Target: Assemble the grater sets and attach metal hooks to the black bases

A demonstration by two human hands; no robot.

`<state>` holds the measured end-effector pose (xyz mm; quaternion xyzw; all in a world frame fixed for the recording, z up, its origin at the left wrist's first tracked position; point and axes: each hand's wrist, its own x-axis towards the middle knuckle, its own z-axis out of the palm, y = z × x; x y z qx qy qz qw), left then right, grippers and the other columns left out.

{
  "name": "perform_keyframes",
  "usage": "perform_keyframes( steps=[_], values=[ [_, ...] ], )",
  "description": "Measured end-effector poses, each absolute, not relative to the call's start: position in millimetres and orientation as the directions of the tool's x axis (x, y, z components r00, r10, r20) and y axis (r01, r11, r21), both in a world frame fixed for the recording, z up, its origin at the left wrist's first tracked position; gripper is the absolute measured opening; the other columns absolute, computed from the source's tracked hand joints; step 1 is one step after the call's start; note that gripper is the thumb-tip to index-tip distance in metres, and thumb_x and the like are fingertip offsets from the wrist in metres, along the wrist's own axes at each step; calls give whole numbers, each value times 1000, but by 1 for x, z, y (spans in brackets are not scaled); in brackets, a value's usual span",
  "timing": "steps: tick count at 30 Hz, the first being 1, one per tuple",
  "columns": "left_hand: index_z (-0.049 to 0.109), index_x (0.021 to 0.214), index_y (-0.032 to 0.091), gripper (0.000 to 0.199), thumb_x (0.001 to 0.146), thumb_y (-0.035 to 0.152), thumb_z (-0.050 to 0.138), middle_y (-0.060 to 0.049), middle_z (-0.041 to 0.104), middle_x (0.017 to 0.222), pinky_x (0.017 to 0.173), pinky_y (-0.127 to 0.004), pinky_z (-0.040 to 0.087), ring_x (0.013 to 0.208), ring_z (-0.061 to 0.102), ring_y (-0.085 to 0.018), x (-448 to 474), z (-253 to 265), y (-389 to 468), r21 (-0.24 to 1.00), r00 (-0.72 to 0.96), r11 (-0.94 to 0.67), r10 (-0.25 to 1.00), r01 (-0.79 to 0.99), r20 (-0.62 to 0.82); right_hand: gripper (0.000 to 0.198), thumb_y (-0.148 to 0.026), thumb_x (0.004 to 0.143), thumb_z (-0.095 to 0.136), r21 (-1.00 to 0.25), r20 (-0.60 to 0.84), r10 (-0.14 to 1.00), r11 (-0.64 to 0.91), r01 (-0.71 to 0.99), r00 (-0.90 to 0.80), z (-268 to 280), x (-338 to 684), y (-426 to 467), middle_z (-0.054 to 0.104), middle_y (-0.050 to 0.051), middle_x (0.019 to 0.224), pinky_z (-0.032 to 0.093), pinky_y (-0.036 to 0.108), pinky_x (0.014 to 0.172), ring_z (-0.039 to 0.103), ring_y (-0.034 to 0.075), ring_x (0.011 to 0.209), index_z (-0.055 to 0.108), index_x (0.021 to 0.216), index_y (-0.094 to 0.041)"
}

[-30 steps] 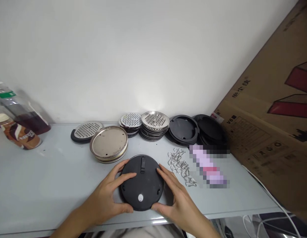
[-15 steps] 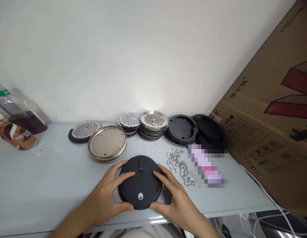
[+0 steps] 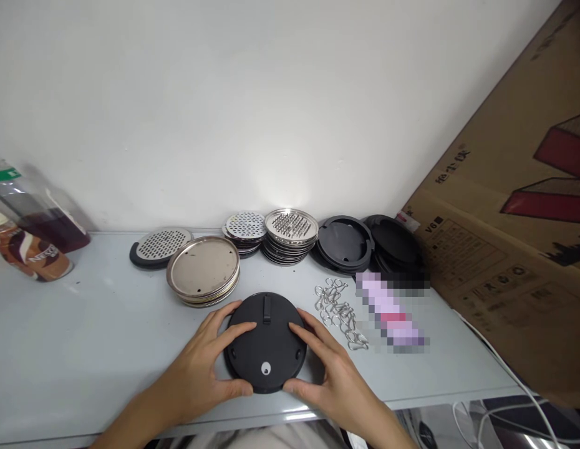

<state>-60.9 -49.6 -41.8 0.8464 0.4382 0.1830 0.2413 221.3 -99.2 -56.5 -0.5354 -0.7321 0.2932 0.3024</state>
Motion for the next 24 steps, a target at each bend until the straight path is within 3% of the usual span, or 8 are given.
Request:
perform_keyframes(
  steps=[4, 7, 10, 12, 16, 20, 24],
  values=[
    [50, 140, 36, 75, 71, 42, 82, -6, 28, 158, 112, -56, 38, 141, 34, -38, -61, -43, -50, 564, 547, -513, 828, 647, 125, 76, -42, 79, 76, -740, 123, 960, 258, 621, -253, -53, 221, -102, 26, 10, 160, 36, 50, 115, 34, 32, 143, 44, 146, -29],
    [49, 141, 36, 77, 71, 41, 82, -7, 27, 159, 112, -56, 38, 141, 34, -38, -61, -43, -50, 559, 548, -513, 828, 652, 120, 65, -43, 84, 71, -696, 139, 958, 275, 663, -252, -38, 232, -96, 37, 10, 154, 41, 50, 111, 42, 32, 138, 48, 143, -29],
    [46, 143, 37, 82, 70, 40, 83, -6, 23, 161, 111, -55, 39, 142, 33, -39, -62, -44, -51, 549, 550, -501, 831, 669, 89, 34, -28, 95, 54, -583, 291, 929, 362, 727, -229, -20, 254, -72, 60, 9, 133, 47, 47, 105, 55, 27, 125, 61, 128, -27],
    [44, 145, 37, 85, 70, 39, 83, -6, 21, 162, 111, -55, 39, 142, 32, -40, -62, -46, -52, 541, 550, -501, 831, 675, 84, 32, -13, 94, 46, -469, 358, 892, 428, 773, -276, -13, 270, -50, 68, 9, 114, 52, 43, 94, 62, 25, 108, 67, 116, -23],
    [42, 146, 36, 85, 71, 41, 82, -6, 21, 162, 111, -56, 38, 142, 31, -41, -62, -49, -53, 530, 551, -520, 827, 670, 114, 42, 5, 79, 44, -323, 253, 863, 502, 802, -438, -9, 286, -13, 71, 7, 92, 52, 36, 78, 61, 24, 92, 70, 102, -19],
    [41, 146, 37, 82, 74, 42, 79, -5, 20, 162, 112, -55, 38, 143, 31, -38, -60, -47, -53, 530, 549, -501, 832, 684, 79, 53, 11, 67, 43, -295, 145, 843, 536, 791, -518, -15, 283, -2, 70, 7, 91, 48, 31, 79, 59, 23, 93, 68, 103, -17],
    [40, 146, 37, 79, 76, 43, 77, -4, 17, 163, 113, -56, 35, 145, 28, -37, -58, -45, -54, 514, 547, -493, 835, 702, 54, 53, 10, 65, 44, -274, 55, 845, 526, 805, -533, -18, 279, -1, 68, 9, 94, 46, 30, 82, 58, 22, 94, 68, 104, -16]
  ],
)
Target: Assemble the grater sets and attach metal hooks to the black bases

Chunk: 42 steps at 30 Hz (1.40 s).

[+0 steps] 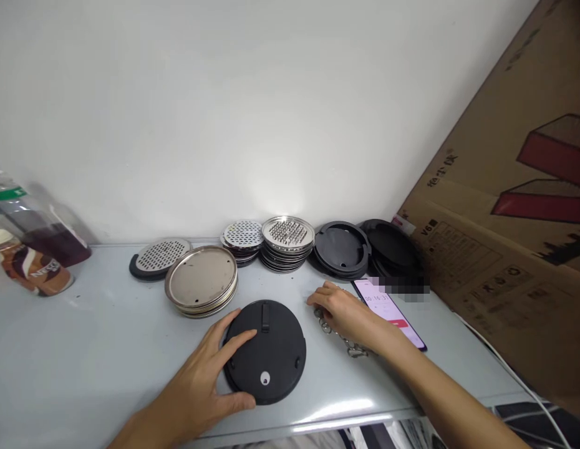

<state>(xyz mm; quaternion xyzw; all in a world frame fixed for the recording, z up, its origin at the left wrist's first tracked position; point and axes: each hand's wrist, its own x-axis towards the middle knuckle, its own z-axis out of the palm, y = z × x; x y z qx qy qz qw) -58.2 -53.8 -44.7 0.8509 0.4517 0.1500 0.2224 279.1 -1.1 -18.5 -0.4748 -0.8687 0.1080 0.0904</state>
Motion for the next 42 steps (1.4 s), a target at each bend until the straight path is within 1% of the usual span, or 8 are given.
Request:
perform_keyframes(
  steps=[6, 13, 17, 20, 23, 29, 34, 42],
  values=[
    [42, 146, 36, 79, 76, 40, 78, -5, 19, 162, 112, -55, 37, 144, 29, -38, -58, -42, -54, 516, 549, -494, 834, 700, 54, 53, 4, 65, 49, -309, -37, 876, 448, 839, -482, -17, 279, 6, 64, 8, 96, 43, 25, 73, 60, 19, 83, 65, 111, -18],
    [40, 147, 36, 79, 77, 42, 76, -5, 16, 164, 114, -58, 32, 147, 21, -38, -49, -25, -49, 519, 584, -500, 812, 693, 2, 39, -2, 61, 55, -389, -71, 886, 399, 830, -459, -19, 284, 15, 64, 1, 82, 36, 21, 60, 56, 15, 70, 64, 93, -20],
    [50, 140, 34, 59, 85, 44, 68, -3, 32, 158, 117, -57, 27, 147, 23, -34, -25, -1, -35, 504, 632, -546, 775, 669, 0, 36, -2, 61, 54, -465, -38, 894, 379, 800, -445, -18, 282, 10, 64, 0, 77, 36, 21, 59, 56, 14, 68, 63, 92, -19],
    [60, 130, 27, 44, 89, 39, 64, -7, 49, 146, 117, -50, 30, 139, 38, -29, 1, 14, -19, 493, 657, -604, 749, 626, 83, 33, -4, 63, 54, -538, 21, 914, 352, 766, -405, -14, 285, 2, 63, -1, 75, 37, 21, 59, 55, 13, 65, 63, 92, -19],
    [67, 119, 20, 32, 89, 31, 64, -9, 64, 124, 108, -42, 40, 121, 54, -26, 31, 20, 2, 485, 664, -626, 738, 610, 118, 25, -7, 65, 54, -601, 112, 939, 324, 730, -324, -7, 296, -3, 63, -2, 76, 39, 22, 63, 54, 13, 68, 62, 85, -19],
    [76, 100, 20, 25, 76, 29, 75, -7, 74, 94, 80, -34, 52, 87, 69, -25, 95, 8, 36, 480, 699, -597, 714, 643, -48, 13, -11, 69, 52, -682, 233, 960, 274, 678, -153, -1, 310, -1, 61, -3, 74, 40, 24, 64, 52, 13, 67, 59, 76, -19],
    [76, 98, 21, 26, 73, 26, 78, -6, 76, 90, 76, -29, 51, 84, 70, -24, 116, -3, 46, 473, 706, -591, 701, 653, -100, 11, -15, 76, 53, -717, 269, 952, 299, 629, -146, -2, 302, -1, 65, 1, 83, 43, 25, 64, 58, 15, 72, 61, 82, -19],
    [76, 84, 21, 12, 79, 15, 66, -2, 77, 85, 73, -24, 51, 80, 70, -18, 116, -8, 48, 459, 744, -615, 645, 641, -176, 9, -16, 79, 54, -692, 276, 955, 279, 666, -113, -10, 296, 2, 67, -1, 77, 42, 24, 62, 60, 14, 69, 62, 83, -19]
  ],
)
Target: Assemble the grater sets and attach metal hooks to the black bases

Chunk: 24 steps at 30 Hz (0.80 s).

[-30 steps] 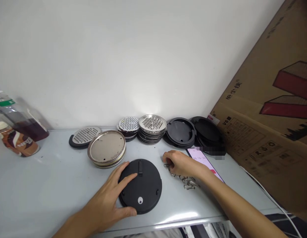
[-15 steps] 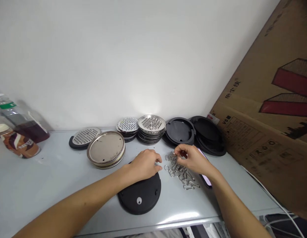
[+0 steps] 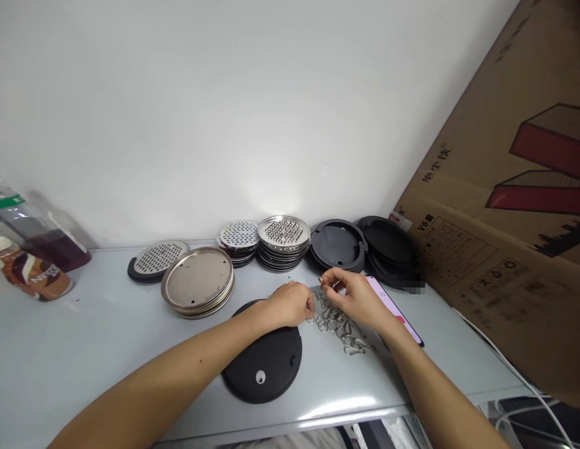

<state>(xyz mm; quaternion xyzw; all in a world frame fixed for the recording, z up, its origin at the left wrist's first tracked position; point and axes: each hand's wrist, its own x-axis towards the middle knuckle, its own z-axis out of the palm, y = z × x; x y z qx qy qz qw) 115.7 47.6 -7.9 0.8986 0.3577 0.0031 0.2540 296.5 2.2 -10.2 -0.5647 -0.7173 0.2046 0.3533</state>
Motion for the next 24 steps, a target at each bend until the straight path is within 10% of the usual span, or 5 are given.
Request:
perform_keyframes(
  steps=[12, 24],
  values=[
    [67, 77, 13, 25, 67, -7, 57, -17, 71, 95, 86, -40, 50, 97, 66, -32, 117, 9, 30, 348, 783, -709, 606, 613, -144, 10, -18, 79, 53, -683, 305, 950, 269, 679, -69, -12, 290, 2, 66, 2, 74, 45, 27, 64, 61, 16, 67, 61, 85, -18],
    [65, 95, 17, 16, 91, 28, 54, -4, 70, 90, 76, -29, 51, 83, 67, -18, 11, 35, 27, 850, 530, -352, 841, 392, 104, 19, -19, 78, 56, -943, 88, 974, 149, 299, -208, 18, 239, 5, 67, 1, 74, 44, 22, 51, 59, 12, 57, 63, 96, -17]
  ],
)
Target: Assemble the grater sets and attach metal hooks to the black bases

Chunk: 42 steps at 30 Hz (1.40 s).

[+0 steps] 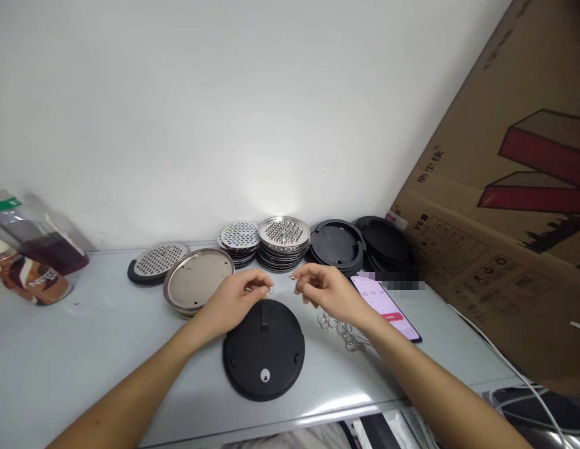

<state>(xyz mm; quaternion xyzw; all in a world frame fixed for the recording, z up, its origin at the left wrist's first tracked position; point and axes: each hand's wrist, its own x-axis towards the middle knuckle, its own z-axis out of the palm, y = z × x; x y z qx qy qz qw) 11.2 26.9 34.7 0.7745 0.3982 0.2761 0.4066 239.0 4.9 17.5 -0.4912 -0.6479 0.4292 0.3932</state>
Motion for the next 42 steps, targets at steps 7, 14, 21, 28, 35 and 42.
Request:
perform_keyframes(
  steps=[7, 14, 21, 28, 35, 42],
  values=[
    [69, 95, 20, 16, 90, 32, 61, -3, 69, 88, 83, -30, 54, 85, 67, -18, -29, 21, -4, 954, 435, -216, 894, 209, 107, 29, -34, 78, 71, -991, -87, 922, -120, -63, -378, 0, 195, 1, 68, 3, 75, 41, 20, 45, 55, 9, 53, 69, 98, -14],
    [70, 107, 19, 22, 90, 31, 64, -4, 72, 86, 83, -30, 56, 82, 68, -17, -17, 5, -14, 993, 471, -100, 880, 56, 62, 36, -31, 72, 82, -920, -166, 895, -291, -261, -413, -11, 204, -15, 71, 5, 84, 40, 20, 48, 57, 8, 57, 73, 104, -16],
    [75, 94, 19, 15, 88, 28, 65, -5, 72, 91, 80, -27, 57, 86, 70, -18, -13, 3, -14, 973, 398, -207, 905, 103, 150, 32, -35, 74, 80, -943, -140, 901, -248, -223, -411, -14, 197, -18, 69, 4, 83, 46, 22, 54, 59, 9, 61, 75, 100, -16],
    [75, 94, 20, 13, 88, 26, 64, -4, 71, 86, 75, -26, 57, 79, 69, -16, -11, -3, -13, 925, 360, -328, 900, 190, 246, 34, -38, 72, 82, -934, -144, 916, -251, -255, -375, -14, 196, -18, 68, 3, 77, 44, 21, 49, 58, 9, 56, 76, 99, -17],
    [74, 93, 22, 10, 87, 23, 66, -4, 69, 92, 77, -25, 56, 84, 67, -16, -11, -6, -9, 899, 302, -367, 908, 237, 291, 36, -31, 66, 86, -909, -216, 897, -329, -257, -385, -11, 197, -19, 71, 5, 80, 45, 21, 51, 59, 9, 58, 77, 98, -17],
    [74, 92, 23, 13, 89, 21, 62, -4, 67, 93, 79, -25, 54, 88, 65, -16, -10, -3, -12, 902, 387, -387, 874, 193, 292, 29, -30, 67, 86, -886, -223, 881, -362, -289, -417, -9, 198, -19, 71, 5, 76, 44, 19, 49, 60, 8, 56, 79, 90, -14]
  ],
)
